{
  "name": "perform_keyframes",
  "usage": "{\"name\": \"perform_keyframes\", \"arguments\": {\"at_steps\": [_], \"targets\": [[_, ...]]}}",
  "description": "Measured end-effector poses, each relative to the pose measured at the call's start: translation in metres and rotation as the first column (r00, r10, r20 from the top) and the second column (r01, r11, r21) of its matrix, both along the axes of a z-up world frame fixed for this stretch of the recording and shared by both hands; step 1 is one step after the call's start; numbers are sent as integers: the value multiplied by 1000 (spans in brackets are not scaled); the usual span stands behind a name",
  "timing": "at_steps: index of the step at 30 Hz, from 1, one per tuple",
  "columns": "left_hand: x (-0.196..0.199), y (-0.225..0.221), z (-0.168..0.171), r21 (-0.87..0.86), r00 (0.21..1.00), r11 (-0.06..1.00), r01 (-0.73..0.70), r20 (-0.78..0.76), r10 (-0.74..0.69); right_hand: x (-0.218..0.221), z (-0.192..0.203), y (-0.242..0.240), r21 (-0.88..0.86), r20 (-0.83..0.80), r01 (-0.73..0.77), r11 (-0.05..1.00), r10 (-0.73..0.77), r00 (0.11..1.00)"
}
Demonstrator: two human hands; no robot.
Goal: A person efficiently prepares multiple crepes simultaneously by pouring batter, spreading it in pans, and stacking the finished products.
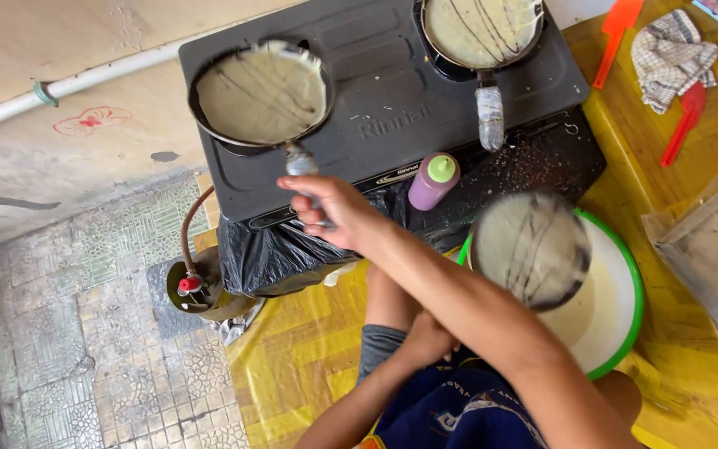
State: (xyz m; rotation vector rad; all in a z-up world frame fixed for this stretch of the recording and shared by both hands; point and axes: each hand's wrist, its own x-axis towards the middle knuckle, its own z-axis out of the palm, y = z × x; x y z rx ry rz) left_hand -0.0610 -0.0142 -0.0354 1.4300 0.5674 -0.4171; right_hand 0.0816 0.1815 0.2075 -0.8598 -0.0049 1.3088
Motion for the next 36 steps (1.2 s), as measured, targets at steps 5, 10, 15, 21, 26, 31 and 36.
{"name": "perform_keyframes", "arguments": {"at_steps": [5,10,15,21,26,31,36], "targets": [[20,118,152,-282,944,916,-286,79,320,14,76,-157,90,142,73,993,-85,986],[47,240,164,-234,827,839,-490,180,533,20,72,-336,298,150,18,955,-65,987],[69,328,148,-218,640,652,-726,134,757,-21,17,-465,55,315,184,981,-191,930],[72,332,162,-45,612,611,-790,-5,791,-90,-50,-541,54,-116,485,873,-476,871],[30,338,131,-333,594,534,-777,-111,796,-109,-45,-586,18,96,644,765,-643,760],[-32,269,99,-196,668,639,-744,-243,703,-80,-19,-626,-567,711,785,251,-332,620],[-52,208,37,-345,864,801,-490,-316,392,-31,-113,-720,-35,151,921,-387,909,388]]}}
